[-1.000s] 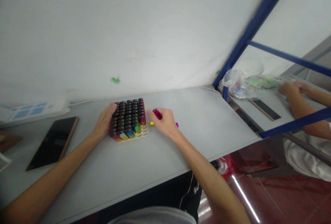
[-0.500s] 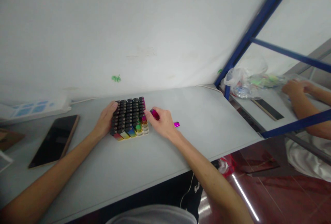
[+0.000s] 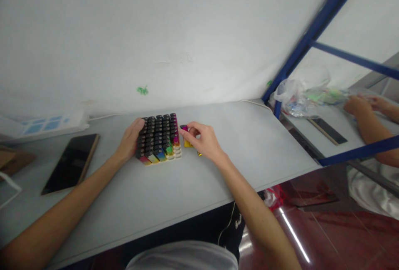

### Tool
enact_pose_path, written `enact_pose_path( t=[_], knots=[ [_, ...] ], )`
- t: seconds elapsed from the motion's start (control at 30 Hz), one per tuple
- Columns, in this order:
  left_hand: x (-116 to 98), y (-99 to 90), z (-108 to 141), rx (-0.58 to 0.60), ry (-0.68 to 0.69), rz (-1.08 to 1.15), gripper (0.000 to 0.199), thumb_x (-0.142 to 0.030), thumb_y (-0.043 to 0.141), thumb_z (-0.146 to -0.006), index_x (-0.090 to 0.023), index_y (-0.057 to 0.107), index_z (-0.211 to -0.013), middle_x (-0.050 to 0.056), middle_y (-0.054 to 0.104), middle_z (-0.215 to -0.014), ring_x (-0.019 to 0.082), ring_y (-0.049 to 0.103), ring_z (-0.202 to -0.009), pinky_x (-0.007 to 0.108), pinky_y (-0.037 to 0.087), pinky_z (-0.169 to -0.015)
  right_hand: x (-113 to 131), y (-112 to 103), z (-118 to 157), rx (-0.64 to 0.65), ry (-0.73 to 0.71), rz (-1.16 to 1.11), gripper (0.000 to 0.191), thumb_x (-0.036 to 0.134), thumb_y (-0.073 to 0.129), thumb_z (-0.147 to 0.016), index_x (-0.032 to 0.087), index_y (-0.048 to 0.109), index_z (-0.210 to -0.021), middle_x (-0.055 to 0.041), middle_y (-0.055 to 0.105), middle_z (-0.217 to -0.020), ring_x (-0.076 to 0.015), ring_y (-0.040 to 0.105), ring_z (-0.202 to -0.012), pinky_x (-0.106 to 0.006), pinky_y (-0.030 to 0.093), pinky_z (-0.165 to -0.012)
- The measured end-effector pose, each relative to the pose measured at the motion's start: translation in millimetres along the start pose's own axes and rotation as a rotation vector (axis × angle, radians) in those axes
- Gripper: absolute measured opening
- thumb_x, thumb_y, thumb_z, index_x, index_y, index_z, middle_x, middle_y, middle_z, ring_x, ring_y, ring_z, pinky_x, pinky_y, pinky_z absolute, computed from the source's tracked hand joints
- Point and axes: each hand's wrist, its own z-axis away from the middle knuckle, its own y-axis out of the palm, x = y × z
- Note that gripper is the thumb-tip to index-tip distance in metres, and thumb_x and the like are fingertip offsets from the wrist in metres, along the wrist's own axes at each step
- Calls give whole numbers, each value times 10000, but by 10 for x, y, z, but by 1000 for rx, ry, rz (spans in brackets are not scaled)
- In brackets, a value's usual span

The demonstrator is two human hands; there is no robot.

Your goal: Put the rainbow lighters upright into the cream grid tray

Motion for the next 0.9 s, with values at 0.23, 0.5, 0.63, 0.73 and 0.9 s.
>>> enact_pose_path(
  t=[0.23, 0.5, 0.63, 0.73, 0.9],
  knots=[
    [-22, 2, 5, 9, 6, -7, 366, -542, 448, -990, -213, 543, -857, -1, 593, -853, 190, 535, -836, 303, 448, -786, 23, 1, 14, 160, -7, 129, 374, 516, 649, -990, 183, 700, -828, -11, 743, -743, -124, 621, -619, -240, 450, -639],
    [5, 12, 3, 6, 4, 10, 356, -518, 450, -1005, -208, 569, -880, 2, 598, -858, 189, 541, -828, 312, 452, -790, 10, -45, 9, 330, -176, 257, 265, 438, 611, -1036, 202, 725, -998, -35, 765, -906, -161, 685, -777, -261, 482, -756],
    [18, 13, 1, 6, -2, 15, 364, -534, 449, -997, -207, 559, -880, -3, 594, -867, 187, 537, -840, 304, 446, -794, 3, 36, 21, 350, -186, 322, 206, 380, 645, -1024, 185, 710, -1025, -43, 757, -885, -169, 688, -773, -262, 480, -735],
    [27, 9, 0, 12, -7, 25, 368, -544, 450, -996, -207, 548, -883, -1, 599, -890, 187, 539, -863, 302, 443, -808, -7, 71, 24, 308, -200, 427, 238, 399, 674, -1002, 163, 701, -988, -62, 738, -861, -178, 666, -759, -268, 462, -706],
    [-21, 7, 3, -2, 2, 7, 350, -524, 463, -987, -212, 531, -842, 7, 593, -861, 196, 537, -847, 317, 441, -799, -56, -96, 13, 310, -164, 304, 306, 477, 711, -962, 175, 700, -919, -10, 703, -764, -129, 610, -653, -230, 440, -647]
  ],
)
